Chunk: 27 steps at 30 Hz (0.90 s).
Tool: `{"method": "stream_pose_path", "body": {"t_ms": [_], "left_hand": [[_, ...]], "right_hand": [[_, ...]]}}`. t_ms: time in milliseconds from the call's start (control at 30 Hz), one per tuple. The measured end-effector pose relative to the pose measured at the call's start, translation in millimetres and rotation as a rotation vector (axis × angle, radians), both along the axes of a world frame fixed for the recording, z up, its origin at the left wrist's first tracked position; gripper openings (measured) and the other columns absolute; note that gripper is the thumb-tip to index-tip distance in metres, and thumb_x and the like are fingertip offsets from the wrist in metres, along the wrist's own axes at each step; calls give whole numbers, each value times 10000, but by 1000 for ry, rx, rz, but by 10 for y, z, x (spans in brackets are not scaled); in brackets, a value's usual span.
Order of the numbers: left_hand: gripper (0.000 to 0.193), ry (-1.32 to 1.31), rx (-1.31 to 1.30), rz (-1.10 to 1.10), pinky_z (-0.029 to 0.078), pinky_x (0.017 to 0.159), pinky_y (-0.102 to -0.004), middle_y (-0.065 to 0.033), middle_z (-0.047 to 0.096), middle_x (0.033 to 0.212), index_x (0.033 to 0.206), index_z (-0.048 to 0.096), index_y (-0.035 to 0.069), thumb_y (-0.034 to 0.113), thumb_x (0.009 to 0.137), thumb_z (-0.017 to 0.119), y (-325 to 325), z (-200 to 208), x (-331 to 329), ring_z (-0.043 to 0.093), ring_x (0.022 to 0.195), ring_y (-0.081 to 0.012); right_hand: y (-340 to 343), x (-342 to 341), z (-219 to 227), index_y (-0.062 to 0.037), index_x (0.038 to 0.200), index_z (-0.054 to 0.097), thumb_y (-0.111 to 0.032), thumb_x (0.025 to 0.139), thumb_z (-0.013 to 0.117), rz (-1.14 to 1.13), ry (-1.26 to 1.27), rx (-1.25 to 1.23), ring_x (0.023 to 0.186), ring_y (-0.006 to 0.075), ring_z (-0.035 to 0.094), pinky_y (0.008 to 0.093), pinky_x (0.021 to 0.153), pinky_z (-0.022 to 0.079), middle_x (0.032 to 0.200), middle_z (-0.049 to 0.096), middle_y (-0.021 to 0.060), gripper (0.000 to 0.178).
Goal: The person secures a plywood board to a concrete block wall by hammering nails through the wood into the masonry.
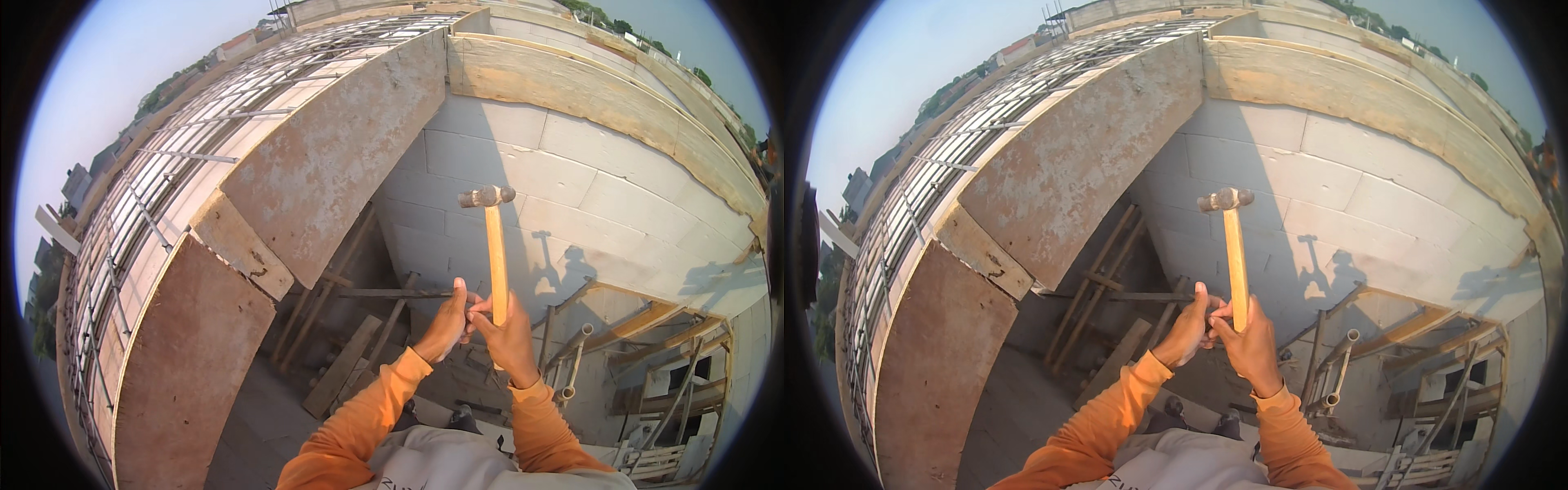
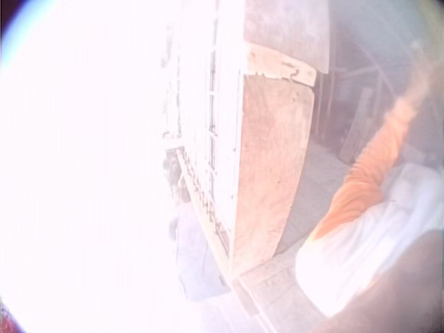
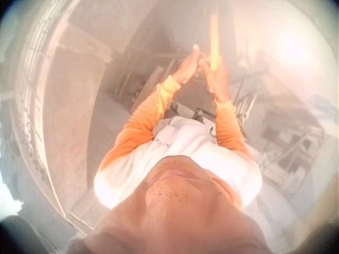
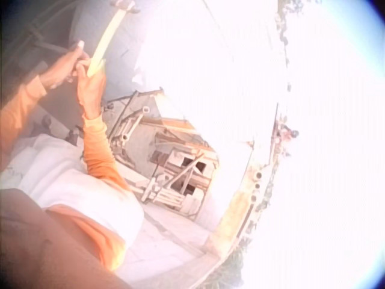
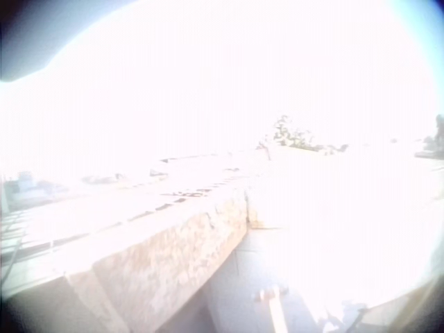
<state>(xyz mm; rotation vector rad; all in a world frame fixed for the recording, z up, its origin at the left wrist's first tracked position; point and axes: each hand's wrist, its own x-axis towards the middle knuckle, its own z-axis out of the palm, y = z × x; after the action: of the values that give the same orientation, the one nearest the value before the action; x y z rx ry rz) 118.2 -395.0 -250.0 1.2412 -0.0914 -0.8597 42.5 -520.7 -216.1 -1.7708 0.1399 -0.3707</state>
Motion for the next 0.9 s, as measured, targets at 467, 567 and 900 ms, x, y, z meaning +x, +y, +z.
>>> {"method": "stream_pose_path", "body": {"t_ms": [467, 567, 900], "left_hand": [[211, -26, -292, 171, 372, 599, -206, 24, 544, 878, 1068, 576, 84, 251, 1116, 456, 226, -90, -107, 378, 650, -41], [204, -216, -154, 190, 365, 605, -205, 26, 564, 923, 1123, 600, 72, 237, 1106, 482, 345, 11, -115, 375, 645, -46], [153, -903, 302, 195, 359, 554, -193, 43, 671, 863, 1060, 737, 5, 115, 954, 741, 223, 463, -120, 437, 631, 4]], "right_hand": [[44, 180, -86, -4, 1049, 459, -2, 947, 671, 36, -132, 470, 818, 160, 680, 300, 730, 569, 957, 667, 147, 235], [-2, 201, -62, -6, 1067, 451, -8, 951, 674, 30, -139, 501, 854, 172, 684, 299, 764, 567, 975, 661, 153, 252], [-71, 199, -69, -25, 1098, 459, -27, 947, 693, 18, -168, 514, 898, 157, 664, 309, 805, 561, 999, 667, 146, 278]]}}
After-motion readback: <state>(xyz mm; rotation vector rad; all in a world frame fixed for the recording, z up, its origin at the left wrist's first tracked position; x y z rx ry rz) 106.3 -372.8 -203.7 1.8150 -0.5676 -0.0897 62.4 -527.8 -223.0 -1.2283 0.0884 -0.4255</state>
